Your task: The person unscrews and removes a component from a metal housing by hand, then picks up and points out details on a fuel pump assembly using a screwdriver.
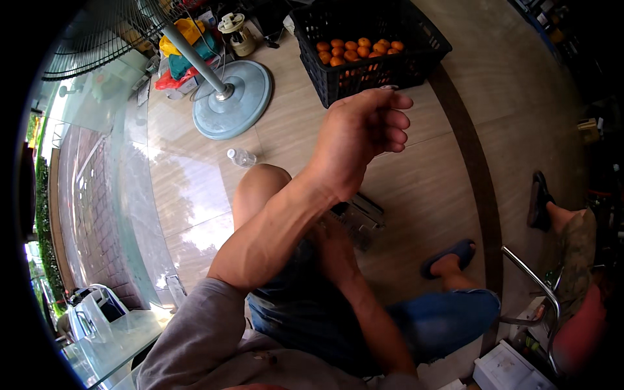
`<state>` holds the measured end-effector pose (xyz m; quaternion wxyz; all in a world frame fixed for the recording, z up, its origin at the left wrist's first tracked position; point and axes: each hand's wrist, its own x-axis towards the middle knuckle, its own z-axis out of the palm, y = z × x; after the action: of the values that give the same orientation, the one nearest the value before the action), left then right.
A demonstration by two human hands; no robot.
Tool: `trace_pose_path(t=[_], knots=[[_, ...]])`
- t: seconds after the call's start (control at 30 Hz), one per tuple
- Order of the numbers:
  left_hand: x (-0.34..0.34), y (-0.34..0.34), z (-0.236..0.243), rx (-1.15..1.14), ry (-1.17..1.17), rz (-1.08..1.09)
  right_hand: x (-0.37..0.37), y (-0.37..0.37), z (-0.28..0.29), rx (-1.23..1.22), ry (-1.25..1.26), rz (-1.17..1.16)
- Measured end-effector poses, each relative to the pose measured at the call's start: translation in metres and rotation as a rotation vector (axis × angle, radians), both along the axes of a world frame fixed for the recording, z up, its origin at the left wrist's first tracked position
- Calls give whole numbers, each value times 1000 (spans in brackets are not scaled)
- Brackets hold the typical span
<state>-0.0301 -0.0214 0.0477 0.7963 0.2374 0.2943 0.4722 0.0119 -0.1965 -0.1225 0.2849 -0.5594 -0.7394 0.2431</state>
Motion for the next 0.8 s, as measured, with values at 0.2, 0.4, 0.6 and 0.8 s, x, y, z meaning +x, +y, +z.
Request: trace_pose_path(t=[0.2, 0.4, 0.6, 0.8], knots=[[-3, 1, -2, 40, 9, -27, 8, -1, -4, -350, -80, -17], [-6, 1, -1, 32, -16, -23, -3, 4, 2, 75, -12, -8], [-1, 1, -2, 40, -15, -26, 6, -8, -4, -156, -180, 6], [-1, 2, -6, 39, -14, -24, 1, 7, 5, 92, -27, 93]])
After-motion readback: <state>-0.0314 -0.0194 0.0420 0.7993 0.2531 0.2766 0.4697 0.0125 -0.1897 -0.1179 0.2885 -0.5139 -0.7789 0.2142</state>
